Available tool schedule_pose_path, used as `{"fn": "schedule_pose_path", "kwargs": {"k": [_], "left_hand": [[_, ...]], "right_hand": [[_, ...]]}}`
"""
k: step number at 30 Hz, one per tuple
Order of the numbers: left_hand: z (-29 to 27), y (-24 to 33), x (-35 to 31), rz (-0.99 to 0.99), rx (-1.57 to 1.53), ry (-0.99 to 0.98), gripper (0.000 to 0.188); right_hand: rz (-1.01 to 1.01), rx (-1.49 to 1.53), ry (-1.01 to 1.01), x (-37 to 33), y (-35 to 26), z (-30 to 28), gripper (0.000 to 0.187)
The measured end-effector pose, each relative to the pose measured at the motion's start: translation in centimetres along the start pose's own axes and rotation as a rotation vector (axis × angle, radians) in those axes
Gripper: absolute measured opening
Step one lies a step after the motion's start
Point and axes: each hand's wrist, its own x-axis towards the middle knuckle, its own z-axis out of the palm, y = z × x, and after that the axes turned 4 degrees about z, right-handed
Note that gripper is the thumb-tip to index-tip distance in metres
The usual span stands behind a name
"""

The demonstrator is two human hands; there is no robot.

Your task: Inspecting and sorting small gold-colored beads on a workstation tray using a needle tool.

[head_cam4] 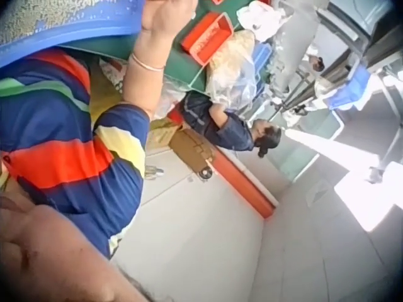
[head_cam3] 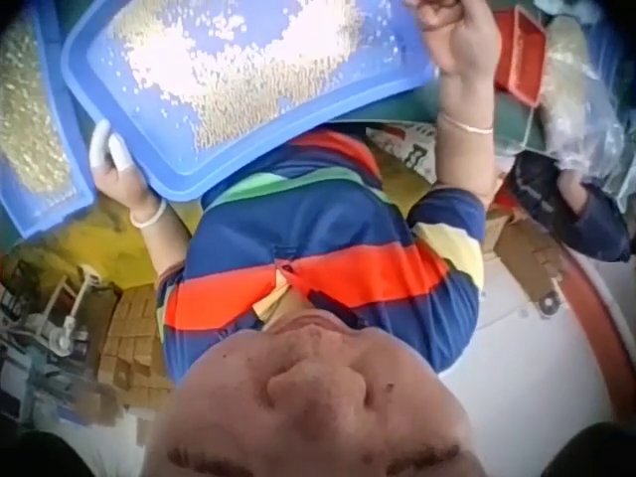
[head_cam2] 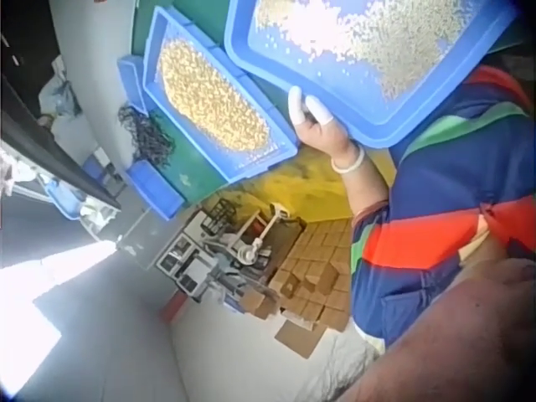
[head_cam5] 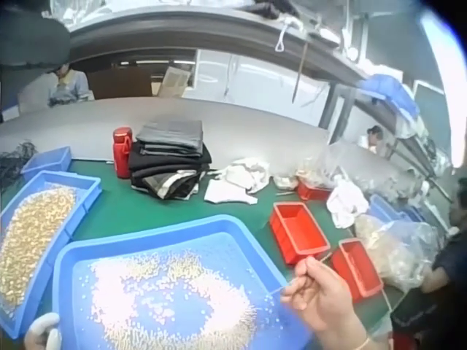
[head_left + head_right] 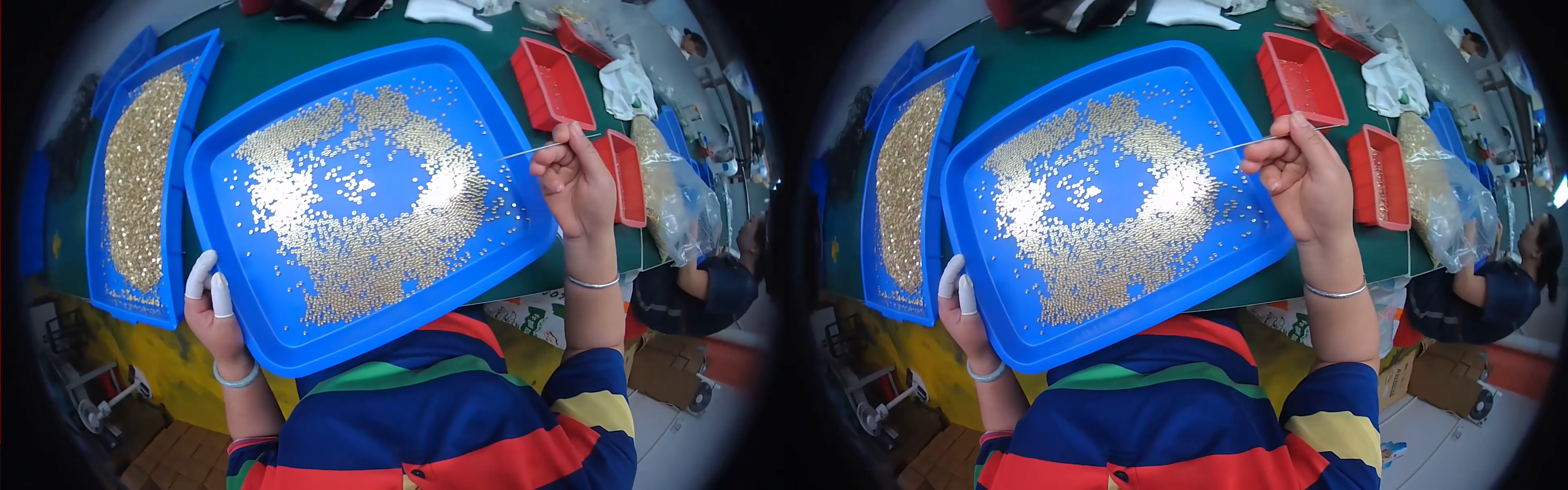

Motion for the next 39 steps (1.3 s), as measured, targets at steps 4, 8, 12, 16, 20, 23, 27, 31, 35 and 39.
{"fn": "schedule_pose_path", "kwargs": {"k": [4,8,12,16,20,23,27,31,35,39], "left_hand": [[1.0,0.4,0.0,0.022,0.03,0.022,0.026],[1.4,0.7,-0.3,0.015,0.013,0.014,0.027],[1.7,1.2,-0.8,-0.003,-0.052,-0.013,0.027],[1.3,1.2,-1.4,-0.003,0.004,0.022,0.027],[0.9,0.5,-1.2,-0.005,0.069,0.053,0.027],[0.2,-0.5,-1.5,-0.028,0.022,0.009,0.027],[-1.0,-2.2,-1.8,-0.035,0.027,0.005,0.027],[-2.1,-2.5,-2.0,-0.032,0.014,-0.026,0.028],[-2.5,-2.0,-1.8,-0.039,0.023,0.004,0.026],[-2.9,-1.9,-0.8,0.007,0.176,-0.058,0.024]], "right_hand": [[-0.264,0.008,0.105,-0.8,-4.1,-5.8,0.027],[-0.481,-0.217,0.367,-1.1,-6.0,-8.3,0.028],[-0.557,-0.467,0.546,-0.8,-6.1,-8.8,0.031],[-0.512,-0.607,0.569,-0.9,-5.4,-8.8,0.033],[-0.515,-0.625,0.513,-1.3,-4.3,-8.2,0.033],[-0.578,-0.716,0.437,-4.2,-1.8,-5.3,0.034],[-0.716,-1.081,0.186,-7.7,3.1,-2.4,0.033],[-0.606,-1.269,0.062,-11.7,7.2,-0.6,0.032],[-0.488,-1.235,-0.036,-14.4,10.6,0.0,0.032],[-0.573,-1.257,0.079,-14.4,12.8,1.0,0.03]]}}
